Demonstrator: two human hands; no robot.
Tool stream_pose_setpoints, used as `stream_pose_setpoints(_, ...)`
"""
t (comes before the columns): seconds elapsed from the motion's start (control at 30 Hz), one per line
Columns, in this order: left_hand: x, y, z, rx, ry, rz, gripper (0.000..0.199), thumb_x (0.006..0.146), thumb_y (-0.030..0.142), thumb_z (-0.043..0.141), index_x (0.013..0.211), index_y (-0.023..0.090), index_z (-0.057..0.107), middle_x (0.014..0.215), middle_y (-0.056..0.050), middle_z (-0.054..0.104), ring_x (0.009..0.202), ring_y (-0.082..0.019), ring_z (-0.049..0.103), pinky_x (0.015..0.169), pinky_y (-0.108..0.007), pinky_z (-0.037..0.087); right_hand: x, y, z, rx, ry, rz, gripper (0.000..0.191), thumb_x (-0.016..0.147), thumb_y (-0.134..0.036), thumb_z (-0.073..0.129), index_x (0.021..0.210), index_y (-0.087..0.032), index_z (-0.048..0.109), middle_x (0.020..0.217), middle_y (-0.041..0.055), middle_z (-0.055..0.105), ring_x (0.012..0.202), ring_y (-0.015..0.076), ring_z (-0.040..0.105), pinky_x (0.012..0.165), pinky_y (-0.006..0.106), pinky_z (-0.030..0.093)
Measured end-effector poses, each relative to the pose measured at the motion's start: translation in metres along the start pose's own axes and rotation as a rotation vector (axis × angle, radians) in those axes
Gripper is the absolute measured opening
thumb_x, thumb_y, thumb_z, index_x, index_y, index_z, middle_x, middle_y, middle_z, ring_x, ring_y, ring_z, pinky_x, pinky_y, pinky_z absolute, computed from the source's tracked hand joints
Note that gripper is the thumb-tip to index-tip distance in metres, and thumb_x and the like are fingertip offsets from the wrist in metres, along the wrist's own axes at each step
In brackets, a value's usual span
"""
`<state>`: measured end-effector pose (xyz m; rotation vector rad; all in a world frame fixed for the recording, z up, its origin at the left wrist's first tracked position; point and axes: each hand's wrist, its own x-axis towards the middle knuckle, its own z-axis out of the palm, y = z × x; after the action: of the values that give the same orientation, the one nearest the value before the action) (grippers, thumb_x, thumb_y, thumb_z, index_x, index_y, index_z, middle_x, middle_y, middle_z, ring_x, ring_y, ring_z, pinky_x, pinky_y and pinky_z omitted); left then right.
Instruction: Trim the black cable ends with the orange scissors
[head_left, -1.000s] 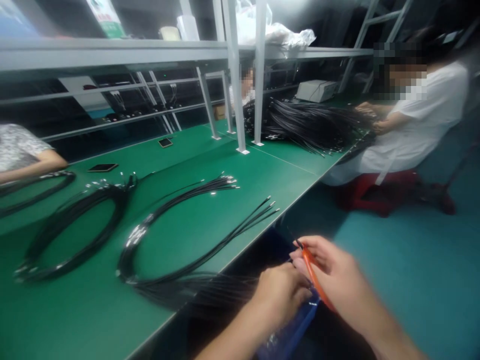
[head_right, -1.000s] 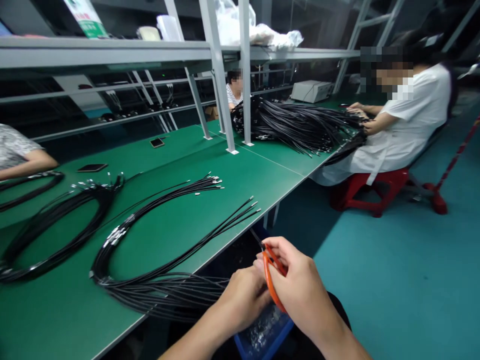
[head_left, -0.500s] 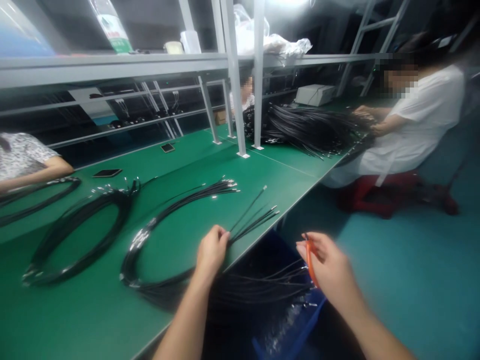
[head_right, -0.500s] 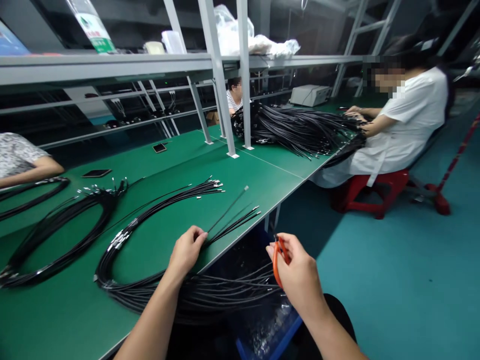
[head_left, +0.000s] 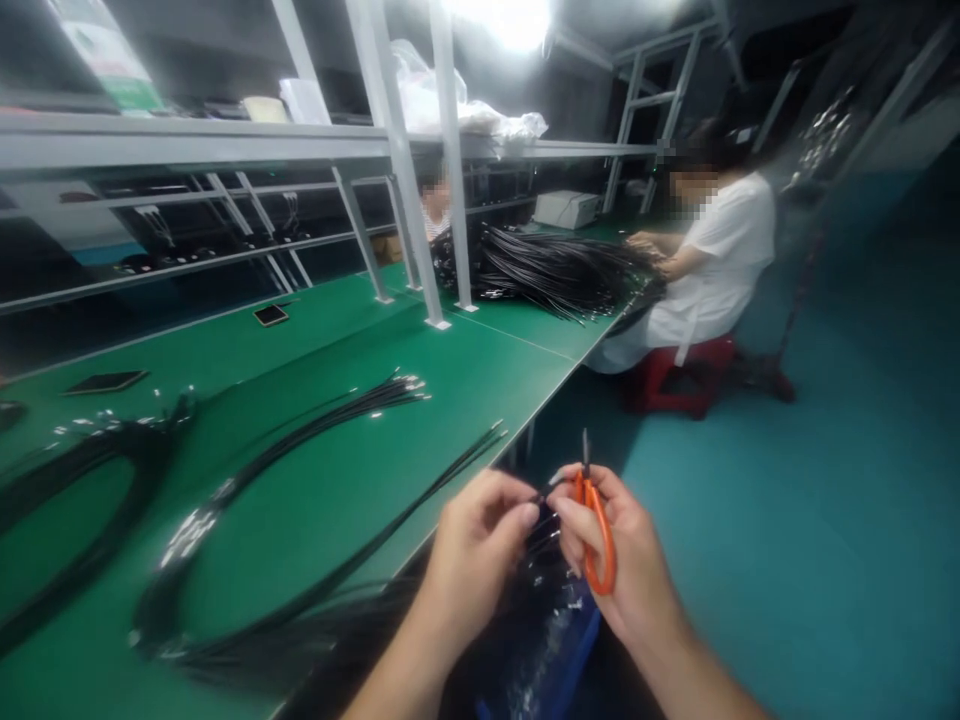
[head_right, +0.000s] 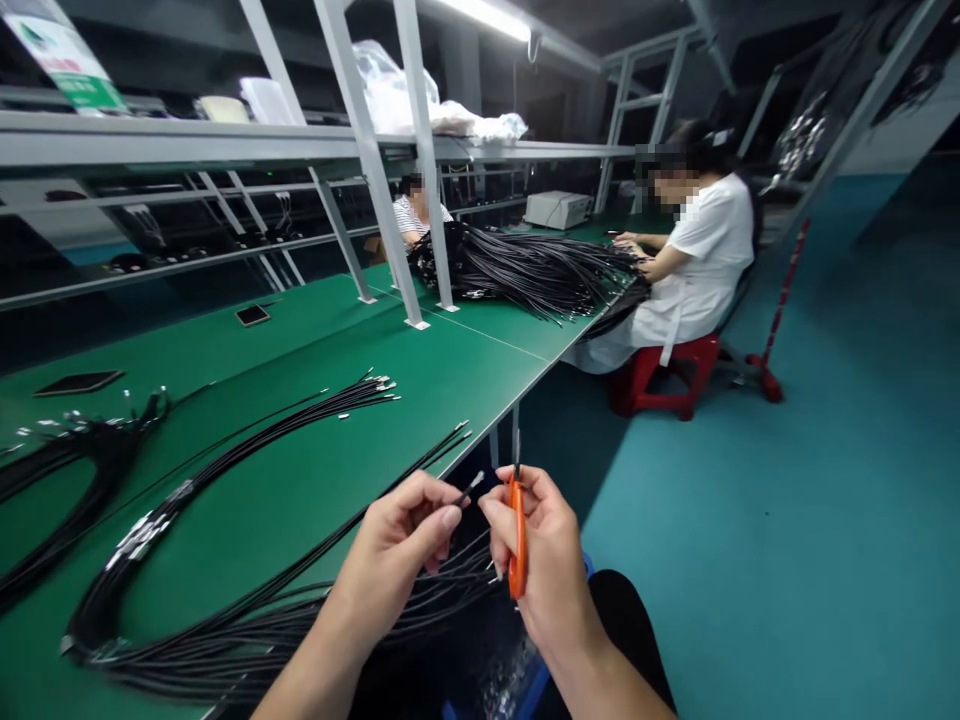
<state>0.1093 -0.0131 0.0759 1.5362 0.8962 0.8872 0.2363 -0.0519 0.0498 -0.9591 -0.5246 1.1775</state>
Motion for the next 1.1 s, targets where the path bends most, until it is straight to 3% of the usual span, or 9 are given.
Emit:
stream_pose_setpoints(0.1, -0.012, -0.015, 0.000, -0.110, -0.024, -0.092, 0.017, 0.082, 0.031, 0.064, 0.077, 0.014, 0.062, 0.060, 0.001, 0.052, 0.054, -0.011, 0.046, 0.052, -0.021, 0.038, -0.005, -0.007, 0.002, 0.021, 0.008, -0.056, 0.034, 0.070, -0.018, 0.072, 0.098, -0.019, 0.052, 0.080, -0.0004, 0.062, 0.044, 0.0043, 0.046, 0.040, 0.017, 0.038)
stream_pose_setpoints(0.3, -0.020, -0.019, 0.001, -0.019, 0.029, -0.037, 0.016, 0.082, 0.028, 0.065, 0.073, 0.015, 0.065, 0.074, -0.003, 0.062, 0.069, -0.015, 0.056, 0.065, -0.023, 0.042, -0.009, -0.004, 0.008, 0.034, 0.018, -0.031, 0.032, 0.069, -0.016, 0.072, 0.095, -0.018, 0.053, 0.076, -0.0003, 0.062, 0.055, 0.0094, 0.056, 0.050, 0.021, 0.047)
stream_pose_setpoints(0.6, -0.026, -0.017, 0.004, 0.207, 0.104, -0.007, 0.012, 0.082, 0.024, 0.063, 0.073, 0.016, 0.067, 0.071, -0.001, 0.062, 0.066, -0.015, 0.056, 0.060, -0.023, 0.041, -0.009, -0.002, 0.011, -0.006, 0.030, -0.019, 0.030, 0.070, -0.017, 0.072, 0.093, -0.018, 0.052, 0.072, -0.0019, 0.061, 0.053, 0.0094, 0.057, 0.053, 0.022, 0.048)
stream_pose_setpoints(0.73, -0.030, -0.018, 0.001, 0.220, 0.096, 0.011, 0.011, 0.083, 0.022, 0.061, 0.076, 0.018, 0.068, 0.072, 0.000, 0.063, 0.066, -0.014, 0.056, 0.061, -0.022, 0.040, -0.010, -0.002, 0.011, 0.036, -0.012, 0.050, 0.028, 0.071, -0.012, 0.068, 0.093, -0.017, 0.052, 0.070, -0.0026, 0.060, 0.052, 0.0084, 0.055, 0.055, 0.021, 0.046)
stream_pose_setpoints(0.9, -0.034, -0.028, -0.001, 0.098, 0.050, -0.012, 0.012, 0.087, 0.024, 0.058, 0.082, 0.018, 0.068, 0.078, -0.001, 0.066, 0.073, -0.016, 0.059, 0.068, -0.024, 0.044, -0.008, 0.001, 0.011, 0.219, -0.028, 0.248, 0.027, 0.070, -0.010, 0.064, 0.093, -0.015, 0.051, 0.070, -0.0002, 0.060, 0.053, 0.0095, 0.054, 0.050, 0.020, 0.043)
stream_pose_setpoints(1.1, -0.034, -0.028, 0.000, -0.078, 0.106, -0.039, 0.014, 0.089, 0.032, 0.055, 0.091, 0.018, 0.055, 0.079, -0.001, 0.060, 0.068, -0.015, 0.057, 0.062, -0.024, 0.045, -0.015, 0.009, 0.019, 0.278, 0.021, 0.327, 0.029, 0.068, -0.009, 0.065, 0.092, -0.016, 0.051, 0.068, -0.0007, 0.058, 0.056, 0.0106, 0.054, 0.054, 0.021, 0.045)
